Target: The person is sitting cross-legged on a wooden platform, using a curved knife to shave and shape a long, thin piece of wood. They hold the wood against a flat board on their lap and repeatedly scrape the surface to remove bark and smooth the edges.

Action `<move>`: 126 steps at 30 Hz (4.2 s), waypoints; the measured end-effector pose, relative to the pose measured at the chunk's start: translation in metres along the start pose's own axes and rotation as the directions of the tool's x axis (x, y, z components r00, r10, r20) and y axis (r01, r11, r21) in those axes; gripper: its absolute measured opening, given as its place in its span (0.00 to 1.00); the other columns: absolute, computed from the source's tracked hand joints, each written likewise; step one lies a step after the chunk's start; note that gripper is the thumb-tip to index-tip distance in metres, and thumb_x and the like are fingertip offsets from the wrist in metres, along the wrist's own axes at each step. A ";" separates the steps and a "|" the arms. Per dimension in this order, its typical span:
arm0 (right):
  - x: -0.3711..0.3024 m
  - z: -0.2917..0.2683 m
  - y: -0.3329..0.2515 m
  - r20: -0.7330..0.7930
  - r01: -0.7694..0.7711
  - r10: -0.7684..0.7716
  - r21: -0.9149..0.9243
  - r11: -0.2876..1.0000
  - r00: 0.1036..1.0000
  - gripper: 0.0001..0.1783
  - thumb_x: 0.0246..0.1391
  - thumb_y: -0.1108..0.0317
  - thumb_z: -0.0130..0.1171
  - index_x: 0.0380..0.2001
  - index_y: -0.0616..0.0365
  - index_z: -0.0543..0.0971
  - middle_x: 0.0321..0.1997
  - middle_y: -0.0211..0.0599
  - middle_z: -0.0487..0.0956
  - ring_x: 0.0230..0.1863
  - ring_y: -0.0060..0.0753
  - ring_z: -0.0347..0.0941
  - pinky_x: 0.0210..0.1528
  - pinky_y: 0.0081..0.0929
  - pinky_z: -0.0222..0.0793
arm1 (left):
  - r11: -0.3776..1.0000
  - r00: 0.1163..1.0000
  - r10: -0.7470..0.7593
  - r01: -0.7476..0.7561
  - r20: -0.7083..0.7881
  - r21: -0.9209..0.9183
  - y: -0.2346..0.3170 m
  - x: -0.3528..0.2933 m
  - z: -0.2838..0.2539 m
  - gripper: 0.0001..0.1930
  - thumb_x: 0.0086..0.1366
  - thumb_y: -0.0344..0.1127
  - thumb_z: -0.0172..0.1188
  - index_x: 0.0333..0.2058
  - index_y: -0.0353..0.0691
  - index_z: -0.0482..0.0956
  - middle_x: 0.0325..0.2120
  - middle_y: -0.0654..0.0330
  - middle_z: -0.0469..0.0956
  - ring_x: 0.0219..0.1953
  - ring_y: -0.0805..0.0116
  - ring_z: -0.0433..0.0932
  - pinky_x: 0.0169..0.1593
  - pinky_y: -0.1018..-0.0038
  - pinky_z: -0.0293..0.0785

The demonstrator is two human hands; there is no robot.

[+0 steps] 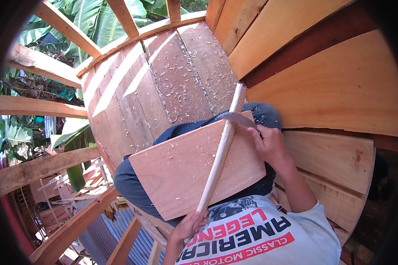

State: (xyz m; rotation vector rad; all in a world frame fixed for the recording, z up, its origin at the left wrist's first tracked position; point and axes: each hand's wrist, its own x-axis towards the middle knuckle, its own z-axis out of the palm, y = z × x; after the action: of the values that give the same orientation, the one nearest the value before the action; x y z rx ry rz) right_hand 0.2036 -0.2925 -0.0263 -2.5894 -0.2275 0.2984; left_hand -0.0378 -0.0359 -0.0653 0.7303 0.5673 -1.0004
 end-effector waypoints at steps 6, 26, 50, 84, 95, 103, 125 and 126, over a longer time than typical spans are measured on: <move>-0.022 0.002 -0.006 0.033 -0.033 0.032 0.014 0.999 0.999 0.23 0.58 0.51 0.56 0.25 0.64 0.78 0.19 0.55 0.75 0.25 0.59 0.75 0.26 0.45 0.71 | 0.996 0.996 0.082 -0.081 0.039 -0.042 -0.010 0.003 -0.004 0.25 0.71 0.56 0.41 0.46 0.36 0.65 0.29 0.67 0.64 0.26 0.83 0.59 0.24 0.87 0.56; -0.004 -0.012 -0.026 -0.299 0.219 -0.203 0.021 0.976 0.932 0.09 0.47 0.63 0.62 0.21 0.55 0.79 0.18 0.44 0.77 0.22 0.47 0.77 0.26 0.40 0.73 | 0.483 0.774 0.576 -0.062 -0.263 0.874 0.063 -0.058 0.068 0.14 0.60 0.34 0.62 0.37 0.32 0.68 0.19 0.49 0.72 0.23 0.66 0.72 0.29 0.69 0.68; -0.022 0.005 -0.044 -0.195 0.384 -0.343 0.238 0.892 0.919 0.10 0.45 0.65 0.62 0.16 0.57 0.77 0.16 0.46 0.74 0.21 0.50 0.75 0.23 0.39 0.70 | 0.233 0.358 0.906 0.026 -0.227 0.972 0.102 -0.023 0.103 0.18 0.51 0.35 0.70 0.34 0.35 0.70 0.21 0.44 0.76 0.26 0.47 0.81 0.28 0.66 0.74; 0.031 -0.025 -0.017 -0.470 0.238 -0.221 -0.024 0.971 0.854 0.03 0.40 0.69 0.60 0.20 0.54 0.79 0.17 0.44 0.75 0.22 0.50 0.75 0.25 0.40 0.69 | 0.382 0.594 0.757 -0.067 -0.271 0.922 0.101 -0.035 0.122 0.19 0.54 0.34 0.67 0.38 0.33 0.67 0.21 0.46 0.76 0.24 0.57 0.80 0.29 0.69 0.73; 0.019 -0.039 -0.024 -0.374 0.231 -0.165 0.140 0.963 0.913 0.09 0.47 0.67 0.60 0.19 0.61 0.77 0.17 0.49 0.74 0.23 0.54 0.75 0.25 0.40 0.69 | 0.340 0.521 0.819 -0.102 -0.240 0.935 0.076 -0.046 0.107 0.20 0.51 0.33 0.68 0.37 0.33 0.67 0.19 0.54 0.72 0.22 0.70 0.70 0.28 0.72 0.68; -0.010 -0.007 -0.046 -0.329 0.370 -0.313 0.126 0.920 0.891 0.08 0.46 0.66 0.61 0.19 0.58 0.80 0.16 0.46 0.75 0.21 0.50 0.75 0.24 0.39 0.71 | 0.358 0.473 0.833 -0.069 -0.285 0.931 0.096 -0.045 0.119 0.20 0.51 0.33 0.68 0.36 0.34 0.67 0.16 0.53 0.71 0.19 0.69 0.69 0.25 0.73 0.68; -0.018 0.013 -0.055 -0.220 0.365 -0.334 0.119 0.924 0.917 0.07 0.44 0.65 0.61 0.21 0.56 0.81 0.17 0.46 0.76 0.24 0.48 0.77 0.27 0.39 0.73 | 0.226 0.326 0.922 -0.024 -0.206 0.974 0.089 -0.043 0.092 0.21 0.50 0.35 0.70 0.37 0.34 0.68 0.19 0.47 0.74 0.22 0.55 0.78 0.27 0.68 0.72; -0.014 0.010 -0.055 -0.222 0.348 -0.322 0.091 0.933 0.920 0.07 0.44 0.65 0.61 0.21 0.56 0.81 0.17 0.46 0.76 0.24 0.48 0.77 0.27 0.38 0.73 | 0.210 0.305 0.933 -0.031 -0.191 0.977 0.090 -0.043 0.092 0.22 0.49 0.35 0.71 0.37 0.34 0.68 0.19 0.48 0.73 0.20 0.58 0.77 0.27 0.69 0.71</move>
State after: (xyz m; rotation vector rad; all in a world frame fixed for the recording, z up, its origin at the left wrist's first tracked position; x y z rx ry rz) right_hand 0.1814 -0.2438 -0.0040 -2.3769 -0.5519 -0.0751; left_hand 0.0331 -0.0519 0.0494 2.3241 0.3997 0.0584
